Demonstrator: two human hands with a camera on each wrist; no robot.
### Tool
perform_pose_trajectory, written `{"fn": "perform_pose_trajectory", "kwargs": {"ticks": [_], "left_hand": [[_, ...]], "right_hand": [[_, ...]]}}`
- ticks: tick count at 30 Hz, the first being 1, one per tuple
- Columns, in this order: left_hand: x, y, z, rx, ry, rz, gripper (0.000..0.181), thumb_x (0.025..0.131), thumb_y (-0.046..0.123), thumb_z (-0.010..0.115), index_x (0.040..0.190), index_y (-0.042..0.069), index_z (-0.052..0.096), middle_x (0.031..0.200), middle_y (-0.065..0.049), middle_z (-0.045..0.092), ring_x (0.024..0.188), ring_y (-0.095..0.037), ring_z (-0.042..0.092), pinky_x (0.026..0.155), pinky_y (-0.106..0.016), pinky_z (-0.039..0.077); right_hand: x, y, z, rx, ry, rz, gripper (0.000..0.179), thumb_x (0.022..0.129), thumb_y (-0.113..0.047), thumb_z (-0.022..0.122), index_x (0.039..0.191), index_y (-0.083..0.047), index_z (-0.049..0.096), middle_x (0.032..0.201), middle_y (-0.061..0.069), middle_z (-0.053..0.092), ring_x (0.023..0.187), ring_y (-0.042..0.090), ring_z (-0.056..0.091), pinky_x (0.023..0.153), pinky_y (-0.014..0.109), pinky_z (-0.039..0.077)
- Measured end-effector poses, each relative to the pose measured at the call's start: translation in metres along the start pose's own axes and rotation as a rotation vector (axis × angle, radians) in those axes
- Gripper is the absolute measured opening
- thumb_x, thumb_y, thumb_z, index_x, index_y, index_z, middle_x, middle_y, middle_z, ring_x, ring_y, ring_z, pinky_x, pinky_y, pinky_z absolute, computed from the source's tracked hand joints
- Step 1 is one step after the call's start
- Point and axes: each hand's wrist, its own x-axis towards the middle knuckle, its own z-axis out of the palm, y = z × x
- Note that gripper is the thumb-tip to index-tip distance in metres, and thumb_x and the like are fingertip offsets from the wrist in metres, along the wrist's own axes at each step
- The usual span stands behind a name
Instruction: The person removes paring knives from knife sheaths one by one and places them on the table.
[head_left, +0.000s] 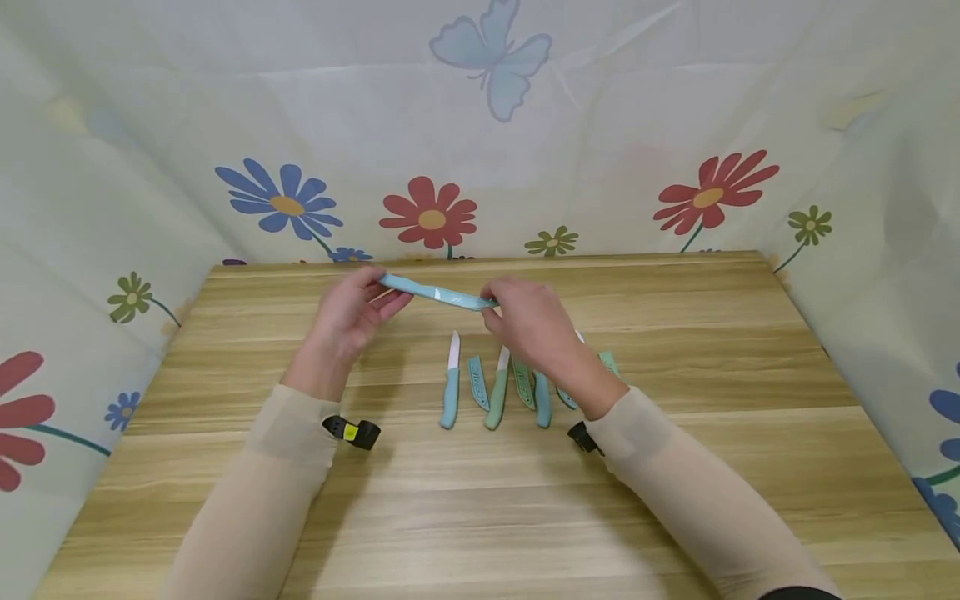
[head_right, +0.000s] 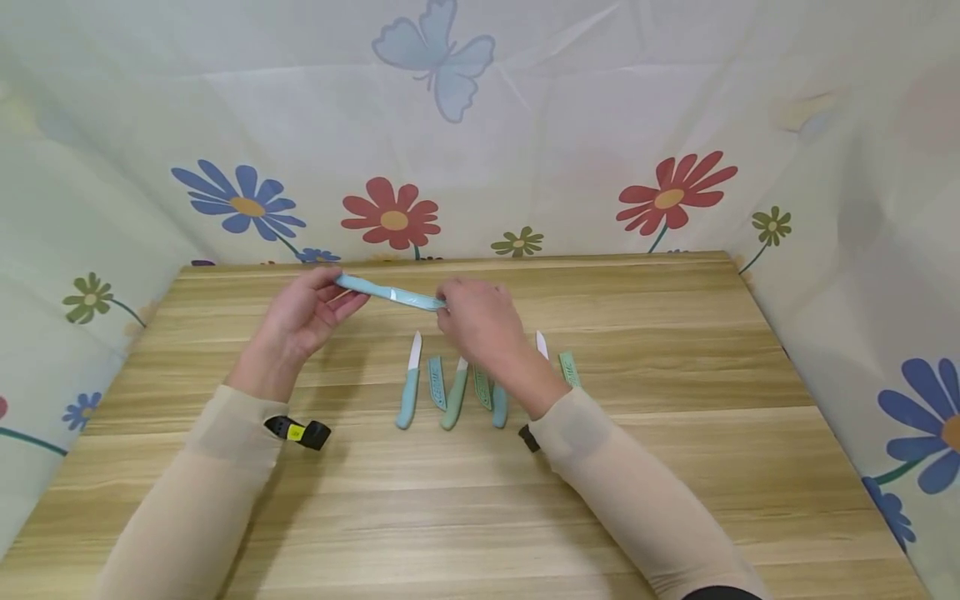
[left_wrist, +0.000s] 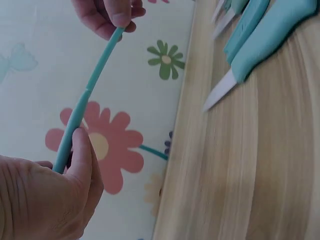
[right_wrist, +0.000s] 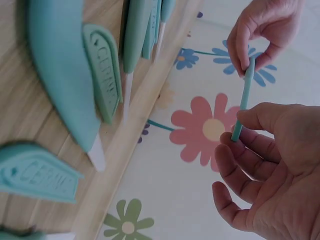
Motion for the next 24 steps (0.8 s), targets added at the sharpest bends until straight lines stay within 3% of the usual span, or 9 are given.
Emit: {"fn": "perform_pose_trajectory", "kwargs": {"ticks": [11, 24], "left_hand": [[-0.018, -0.022, 0.019, -0.084, -0.001, -0.011, 0.017, 0.112, 0.015, 0.051, 0.119, -0.001, 0.049, 0.123, -0.017, 0.054, 0.11, -0.029, 0.068, 0.097, -0.037, 0.056], [-0.04, -0.05, 0.037, -0.2, -0.004, -0.045, 0.017, 0.111, 0.015, 0.049, 0.122, 0.002, 0.044, 0.126, -0.016, 0.05, 0.129, -0.035, 0.061, 0.098, -0.036, 0.057]], "right_hand": [[-0.017, 0.021, -0.008, 0.089, 0.037, 0.011, 0.019, 0.103, -0.014, 0.068, 0.12, -0.007, 0.074, 0.12, 0.006, 0.072, 0.103, 0.024, 0.067, 0.093, 0.044, 0.054], [-0.039, 0.04, -0.02, 0.151, 0.059, 0.029, 0.022, 0.104, -0.013, 0.068, 0.124, -0.006, 0.072, 0.122, 0.008, 0.068, 0.105, 0.028, 0.067, 0.089, 0.043, 0.057]]}}
